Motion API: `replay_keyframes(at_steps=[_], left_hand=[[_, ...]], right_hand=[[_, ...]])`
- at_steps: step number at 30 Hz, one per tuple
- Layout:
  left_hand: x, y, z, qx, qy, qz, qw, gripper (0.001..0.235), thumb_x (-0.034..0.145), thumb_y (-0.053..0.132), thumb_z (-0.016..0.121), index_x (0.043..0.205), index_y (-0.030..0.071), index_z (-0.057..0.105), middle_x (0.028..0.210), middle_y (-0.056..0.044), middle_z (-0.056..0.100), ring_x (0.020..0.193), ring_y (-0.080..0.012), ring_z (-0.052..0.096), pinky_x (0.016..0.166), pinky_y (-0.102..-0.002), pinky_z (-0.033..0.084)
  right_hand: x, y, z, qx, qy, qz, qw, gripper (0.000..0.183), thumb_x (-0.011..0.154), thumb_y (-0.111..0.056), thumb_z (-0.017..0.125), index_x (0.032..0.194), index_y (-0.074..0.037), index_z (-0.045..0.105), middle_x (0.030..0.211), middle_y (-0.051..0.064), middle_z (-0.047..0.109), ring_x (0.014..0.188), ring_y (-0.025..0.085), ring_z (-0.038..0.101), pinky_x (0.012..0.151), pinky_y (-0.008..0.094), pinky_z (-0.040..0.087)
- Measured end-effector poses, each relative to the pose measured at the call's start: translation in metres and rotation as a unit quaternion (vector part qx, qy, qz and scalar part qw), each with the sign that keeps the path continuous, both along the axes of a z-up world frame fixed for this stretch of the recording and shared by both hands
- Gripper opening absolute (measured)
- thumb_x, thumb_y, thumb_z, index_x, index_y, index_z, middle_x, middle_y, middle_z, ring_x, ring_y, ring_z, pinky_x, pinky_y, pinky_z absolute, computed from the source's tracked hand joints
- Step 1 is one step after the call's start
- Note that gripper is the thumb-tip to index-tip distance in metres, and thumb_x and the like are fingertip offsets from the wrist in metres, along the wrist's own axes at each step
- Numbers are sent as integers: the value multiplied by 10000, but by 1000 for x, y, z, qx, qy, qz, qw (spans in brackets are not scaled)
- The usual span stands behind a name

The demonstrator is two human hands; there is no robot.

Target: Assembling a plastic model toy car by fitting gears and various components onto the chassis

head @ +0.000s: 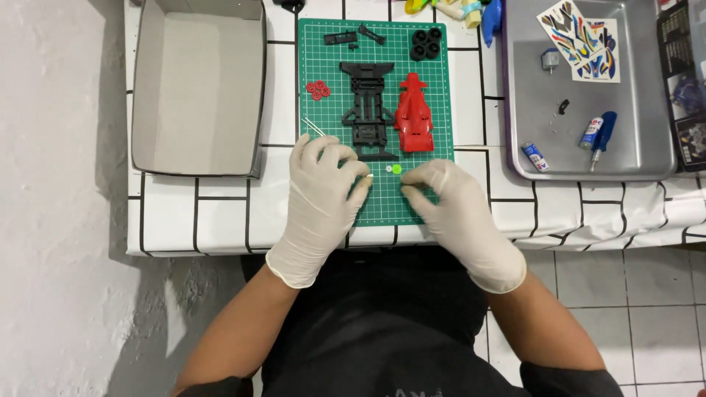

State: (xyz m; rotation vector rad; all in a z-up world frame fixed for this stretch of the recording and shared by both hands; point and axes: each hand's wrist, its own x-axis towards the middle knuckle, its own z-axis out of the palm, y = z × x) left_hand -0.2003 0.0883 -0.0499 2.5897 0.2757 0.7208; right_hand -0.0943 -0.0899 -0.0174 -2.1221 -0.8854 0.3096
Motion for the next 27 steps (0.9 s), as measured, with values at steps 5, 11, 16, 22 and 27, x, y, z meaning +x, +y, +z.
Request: replay_keyframes(at_steps=[5,11,16,22,27], left_hand=[[2,1,-8,45,-8,-1,999,115,951,220,765,904,138,700,995,-19,576,1215,-270,522,1160,-584,281],[-2,4,-15,58,-4,14,998,119,939,245,771,991,154,714,1063,-26,565,1266,-279,492,1167,-589,280],[-11,7,-12,50,-9,20,998,142,932,238,775,1032,151,725,1108,-29,531,1289,-282,455,1170,-592,277],[-9,4,-16,70,-9,35,997,136,919,228,793,998,134,735,1108,-42,525,1293,-294,448,1167,-602,281],[-6,2,-16,72,-17,37,997,101,888,210,809,946,153,748,1100,-44,537,1283,-297,463,1158,-606,289]], right_hand=[[-16,21,-15,-35,-71,3,997,104,931,-40,729,1019,-93,748,964,68,721,971,258,702,881,382,550],[-25,26,-24,-28,-101,-14,994,105,956,-51,720,1059,-68,712,1006,89,701,1028,286,666,909,415,535],[-24,18,-30,-31,-83,-27,996,119,974,-92,712,1093,-87,703,1024,61,662,1036,259,631,933,410,514],[-21,22,-35,-46,-126,-9,991,140,967,-96,731,1099,-67,696,1011,77,631,1040,278,621,926,421,514],[-18,26,-40,-44,-135,-15,990,78,973,-105,733,1042,-90,700,945,40,616,971,241,624,883,387,507]])
